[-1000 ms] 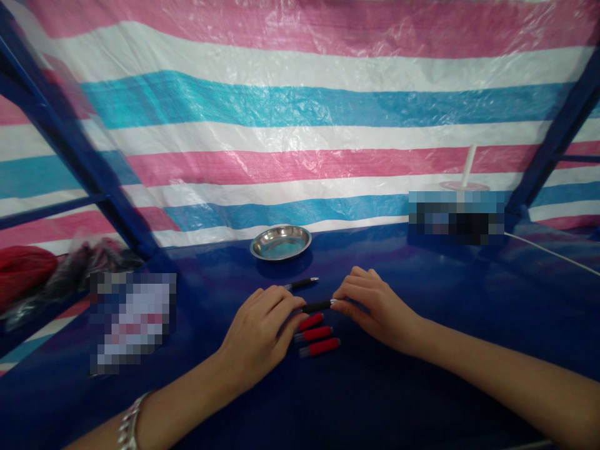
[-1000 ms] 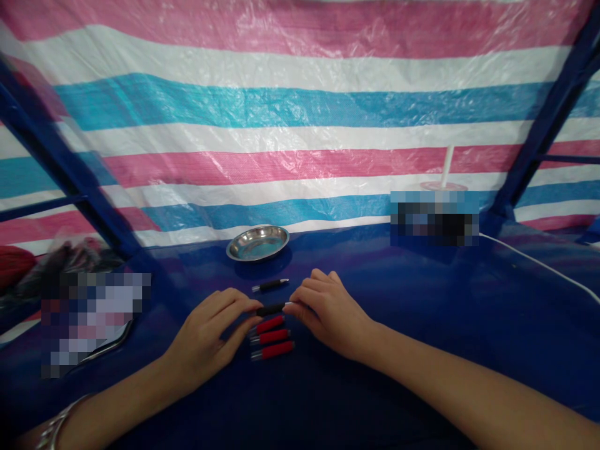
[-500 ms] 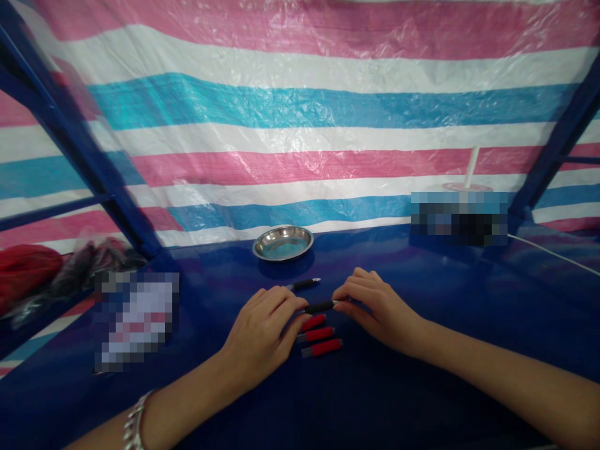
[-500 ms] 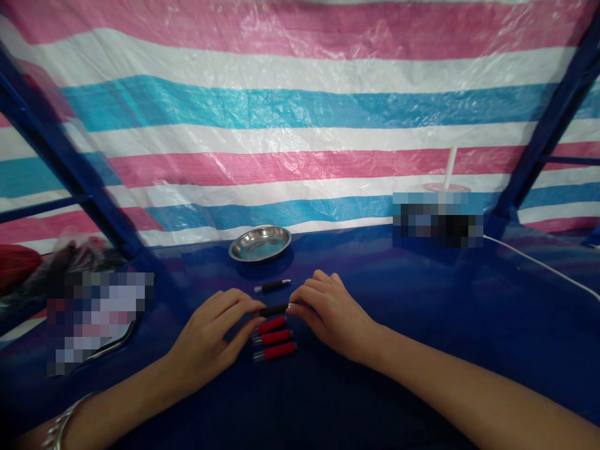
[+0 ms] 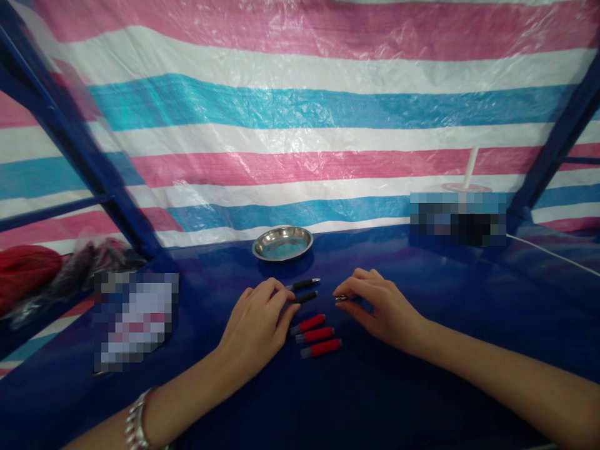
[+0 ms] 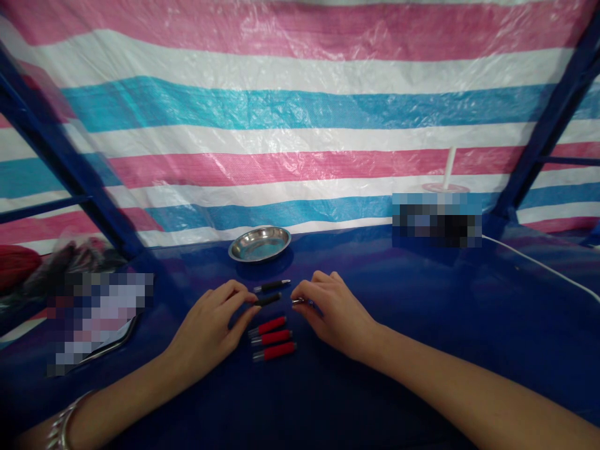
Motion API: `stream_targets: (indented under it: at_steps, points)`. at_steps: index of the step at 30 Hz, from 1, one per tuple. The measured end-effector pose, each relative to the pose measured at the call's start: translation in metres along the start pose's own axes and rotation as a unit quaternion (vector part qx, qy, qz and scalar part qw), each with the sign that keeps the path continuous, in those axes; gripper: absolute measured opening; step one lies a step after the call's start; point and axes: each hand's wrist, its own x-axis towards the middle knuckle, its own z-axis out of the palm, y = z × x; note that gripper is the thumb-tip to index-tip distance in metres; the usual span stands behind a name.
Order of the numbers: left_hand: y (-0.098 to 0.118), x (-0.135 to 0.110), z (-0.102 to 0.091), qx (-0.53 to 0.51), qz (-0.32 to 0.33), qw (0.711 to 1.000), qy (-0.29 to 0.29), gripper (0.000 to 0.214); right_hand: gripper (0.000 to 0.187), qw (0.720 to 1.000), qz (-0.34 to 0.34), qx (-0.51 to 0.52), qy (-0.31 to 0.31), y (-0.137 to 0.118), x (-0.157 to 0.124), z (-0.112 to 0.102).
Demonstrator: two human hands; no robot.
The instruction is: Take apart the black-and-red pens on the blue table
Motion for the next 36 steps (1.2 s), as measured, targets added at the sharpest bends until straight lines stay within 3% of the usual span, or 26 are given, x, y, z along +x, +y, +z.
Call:
stream_targets:
  at_steps: [8, 17, 24, 36]
  points:
    - [-0.002, 0.001, 0.000, -0.018, 0.005, 0.999, -0.047, 0.013, 0.011, 1.000, -0.003, 0.011, -0.006, 0.001, 0.000, 0.000]
    - [-0.013, 0.004, 0.005, -0.018, -0.025, 0.999, -0.033, 0.019, 0.012, 1.000, 0.011, 0.019, -0.019, 0.003, 0.001, 0.002]
    - [-0.023, 0.011, 0.012, 0.020, -0.055, 0.997, -0.049, 0.025, 0.008, 0.997, 0.022, -0.054, -0.055, 0.003, 0.000, 0.004]
    - [-0.025, 0.015, 0.016, 0.007, -0.025, 0.999, -0.019, 0.013, 0.015, 0.992, 0.044, -0.069, -0.094, 0.001, -0.001, 0.007]
